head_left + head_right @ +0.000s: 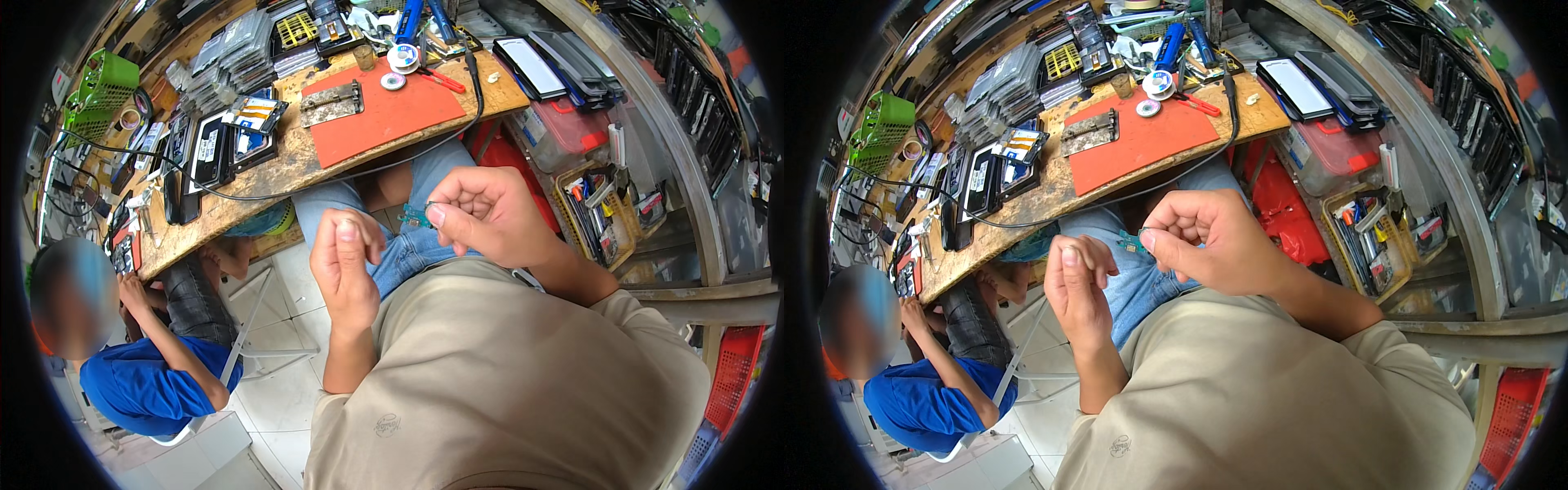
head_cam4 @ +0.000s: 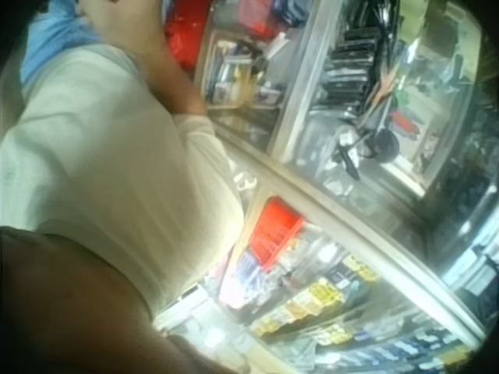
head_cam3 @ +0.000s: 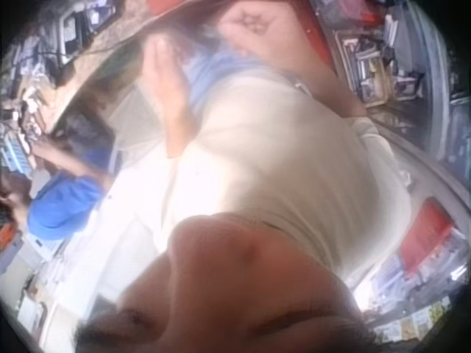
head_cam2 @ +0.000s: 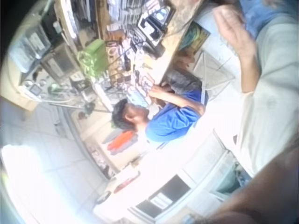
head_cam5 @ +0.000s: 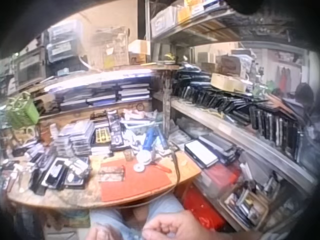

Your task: The person uses a hot air gun and a soldering iron to work on a small circuit board. They apply heat, then solder components while holding the board with tweezers. The person also handles solder wire and places the board on a red mat during the process.

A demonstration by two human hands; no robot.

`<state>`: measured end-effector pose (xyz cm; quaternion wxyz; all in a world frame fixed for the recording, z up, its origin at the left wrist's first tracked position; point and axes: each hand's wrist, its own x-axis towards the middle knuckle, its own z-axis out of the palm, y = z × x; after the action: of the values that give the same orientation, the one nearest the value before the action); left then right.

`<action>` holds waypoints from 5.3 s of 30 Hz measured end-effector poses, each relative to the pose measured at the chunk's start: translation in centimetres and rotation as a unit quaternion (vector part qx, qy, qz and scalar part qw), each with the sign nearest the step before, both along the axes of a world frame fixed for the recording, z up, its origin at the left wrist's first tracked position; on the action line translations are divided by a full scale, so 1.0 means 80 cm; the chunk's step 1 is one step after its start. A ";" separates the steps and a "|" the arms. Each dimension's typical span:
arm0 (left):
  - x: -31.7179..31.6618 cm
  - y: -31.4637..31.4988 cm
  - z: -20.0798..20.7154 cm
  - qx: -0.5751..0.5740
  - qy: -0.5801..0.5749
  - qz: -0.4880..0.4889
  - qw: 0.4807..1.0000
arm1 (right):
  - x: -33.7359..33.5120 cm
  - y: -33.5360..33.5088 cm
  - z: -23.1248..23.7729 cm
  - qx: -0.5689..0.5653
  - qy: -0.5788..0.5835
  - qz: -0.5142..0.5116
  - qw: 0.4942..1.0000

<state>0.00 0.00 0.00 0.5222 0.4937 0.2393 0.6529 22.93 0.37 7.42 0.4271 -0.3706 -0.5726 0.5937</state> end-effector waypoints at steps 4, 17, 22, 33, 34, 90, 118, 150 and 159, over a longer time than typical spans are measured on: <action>0.022 -0.016 0.023 -0.051 0.054 0.042 0.996 | -0.006 -0.004 -0.006 0.004 0.016 -0.005 1.000; 0.002 -0.007 0.021 -0.047 0.189 -0.025 0.981 | 0.008 0.004 -0.013 0.266 -0.190 0.009 0.945; -0.004 -0.002 0.023 0.015 0.335 -0.058 0.940 | 0.018 0.008 -0.016 0.304 -0.238 0.067 0.920; 0.016 -0.008 0.025 0.217 0.568 -0.030 0.794 | 0.025 0.007 -0.019 0.366 -0.450 0.187 0.793; 0.017 -0.008 0.025 0.218 0.575 -0.025 0.789 | 0.023 0.008 -0.019 0.372 -0.438 0.172 0.800; -0.044 -0.007 -0.023 -0.134 -0.015 0.203 0.970 | 0.054 0.599 -0.031 0.046 -0.347 -0.413 0.841; -0.022 -0.011 0.034 -0.131 -0.127 0.165 0.969 | -0.004 -0.011 -0.006 -0.070 -0.112 0.223 0.966; -0.023 -0.020 0.031 -0.098 -0.114 0.183 0.971 | -0.004 -0.010 -0.001 -0.048 -0.122 0.234 0.963; -0.024 -0.023 0.031 -0.101 -0.108 0.174 0.974 | -0.005 -0.011 -0.004 -0.043 -0.118 0.236 0.964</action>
<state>-1.96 -1.80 2.50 0.4710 0.3160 0.3285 0.7552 22.54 -0.51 7.07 0.1883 -0.3101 -0.6639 0.6539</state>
